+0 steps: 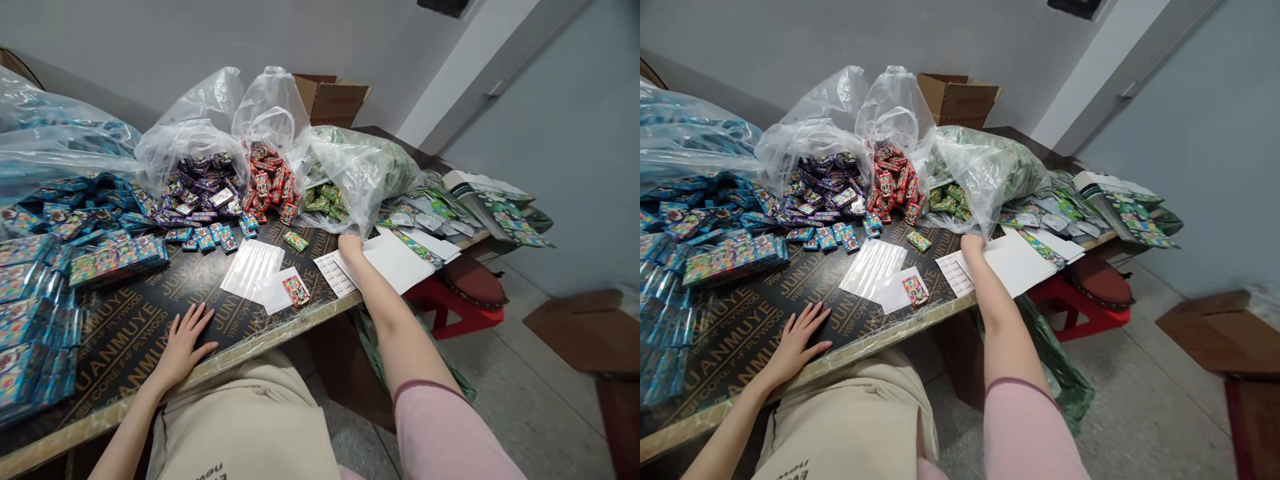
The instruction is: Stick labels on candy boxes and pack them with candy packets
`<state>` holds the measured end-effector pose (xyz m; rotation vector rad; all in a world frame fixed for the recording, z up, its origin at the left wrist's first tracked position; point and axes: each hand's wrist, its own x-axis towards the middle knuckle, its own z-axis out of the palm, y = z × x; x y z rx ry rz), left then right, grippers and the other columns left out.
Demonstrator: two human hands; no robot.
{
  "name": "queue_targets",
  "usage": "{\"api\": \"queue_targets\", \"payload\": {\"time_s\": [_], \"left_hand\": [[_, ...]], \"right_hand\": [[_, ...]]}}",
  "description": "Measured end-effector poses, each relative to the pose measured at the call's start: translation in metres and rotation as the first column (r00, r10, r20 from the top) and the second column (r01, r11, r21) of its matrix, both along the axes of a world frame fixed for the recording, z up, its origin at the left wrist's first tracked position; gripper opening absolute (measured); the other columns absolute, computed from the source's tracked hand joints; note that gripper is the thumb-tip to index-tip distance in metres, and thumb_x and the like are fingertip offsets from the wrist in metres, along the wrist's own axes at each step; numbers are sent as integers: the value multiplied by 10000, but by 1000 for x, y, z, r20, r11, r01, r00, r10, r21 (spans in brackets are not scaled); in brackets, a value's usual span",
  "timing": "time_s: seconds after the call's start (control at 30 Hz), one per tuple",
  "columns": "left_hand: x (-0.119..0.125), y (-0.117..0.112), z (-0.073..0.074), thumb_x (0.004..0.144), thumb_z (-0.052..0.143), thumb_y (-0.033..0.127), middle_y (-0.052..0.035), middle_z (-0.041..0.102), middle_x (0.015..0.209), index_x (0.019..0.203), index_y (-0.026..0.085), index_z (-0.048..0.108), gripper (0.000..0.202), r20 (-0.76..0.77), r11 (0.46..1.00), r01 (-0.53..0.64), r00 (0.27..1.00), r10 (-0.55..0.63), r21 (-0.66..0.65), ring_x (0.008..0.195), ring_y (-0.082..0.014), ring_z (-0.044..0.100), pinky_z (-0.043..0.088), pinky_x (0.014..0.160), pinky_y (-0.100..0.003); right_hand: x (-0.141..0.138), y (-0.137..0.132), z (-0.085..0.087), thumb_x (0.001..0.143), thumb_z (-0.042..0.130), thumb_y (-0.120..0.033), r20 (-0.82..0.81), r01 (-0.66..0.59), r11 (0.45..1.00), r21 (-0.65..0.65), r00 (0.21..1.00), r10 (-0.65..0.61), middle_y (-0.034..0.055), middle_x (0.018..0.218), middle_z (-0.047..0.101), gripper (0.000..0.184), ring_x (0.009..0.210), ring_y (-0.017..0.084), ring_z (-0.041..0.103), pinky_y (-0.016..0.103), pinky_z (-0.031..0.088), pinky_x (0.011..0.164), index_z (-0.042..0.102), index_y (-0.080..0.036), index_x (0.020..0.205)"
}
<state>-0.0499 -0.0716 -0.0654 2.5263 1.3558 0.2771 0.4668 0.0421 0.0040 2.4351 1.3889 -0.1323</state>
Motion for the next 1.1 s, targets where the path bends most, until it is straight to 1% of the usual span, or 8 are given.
{"api": "queue_targets", "payload": {"time_s": [0.3,0.43,0.53,0.8,0.87,0.97,1.03,1.1], "left_hand": [[2,0,7,892,496,453,-93,286,1546,1446,281,349,598,-7,998,-1,1000,1,-62,1440,-300,217,175,1133,-584],[3,0,9,888,497,476,-94,288,1545,1437,260,369,604,-7,996,-11,1000,10,-89,1444,-303,201,160,1137,-584],[2,0,9,887,497,480,-87,286,1547,1436,269,369,602,7,995,-9,1000,9,-94,1447,-299,194,146,1141,-581],[5,0,13,880,515,469,-93,276,1551,1431,259,377,605,33,990,-18,999,22,-138,1450,-292,186,124,1152,-567],[5,0,15,875,529,450,-97,289,1545,1414,255,405,587,62,987,-27,997,37,-157,1448,-289,193,119,1155,-562],[7,1,21,864,543,445,-122,313,1533,1386,223,444,575,191,974,-82,974,124,-213,1439,-292,224,128,1157,-550],[11,4,32,839,573,469,-137,312,1531,1402,203,417,642,351,953,-131,909,225,-271,1434,-290,239,143,1162,-526],[19,7,49,802,610,510,-143,318,1527,1435,200,360,748,551,925,-121,773,316,-361,1423,-284,266,175,1164,-488]], "right_hand": [[-49,-6,32,884,459,-76,47,-79,986,146,996,73,266,1061,662,268,1050,330,634,406,461,853,661,-27,1054],[-79,-30,56,907,436,-201,82,-131,952,276,990,113,236,1011,686,295,987,334,647,393,453,800,681,-87,1024],[-89,-32,69,919,418,-287,10,-149,841,520,986,168,173,916,708,316,882,289,659,360,449,758,692,-138,969],[-82,19,56,779,622,-366,-397,135,753,644,900,178,98,741,688,259,699,202,601,281,441,664,655,-118,712],[-86,18,63,826,564,-344,-309,111,672,732,933,183,119,809,686,238,773,225,599,313,438,723,643,-133,748],[-108,2,84,881,501,-330,-160,20,400,916,933,321,105,869,667,217,855,224,586,335,427,800,617,-173,786],[-134,-12,97,885,515,-382,-197,106,210,972,857,477,72,824,642,232,782,192,575,316,444,751,599,-183,800],[-168,-27,102,846,573,-450,-370,328,192,925,664,649,23,728,596,266,634,144,528,275,442,617,579,-188,800]]}}
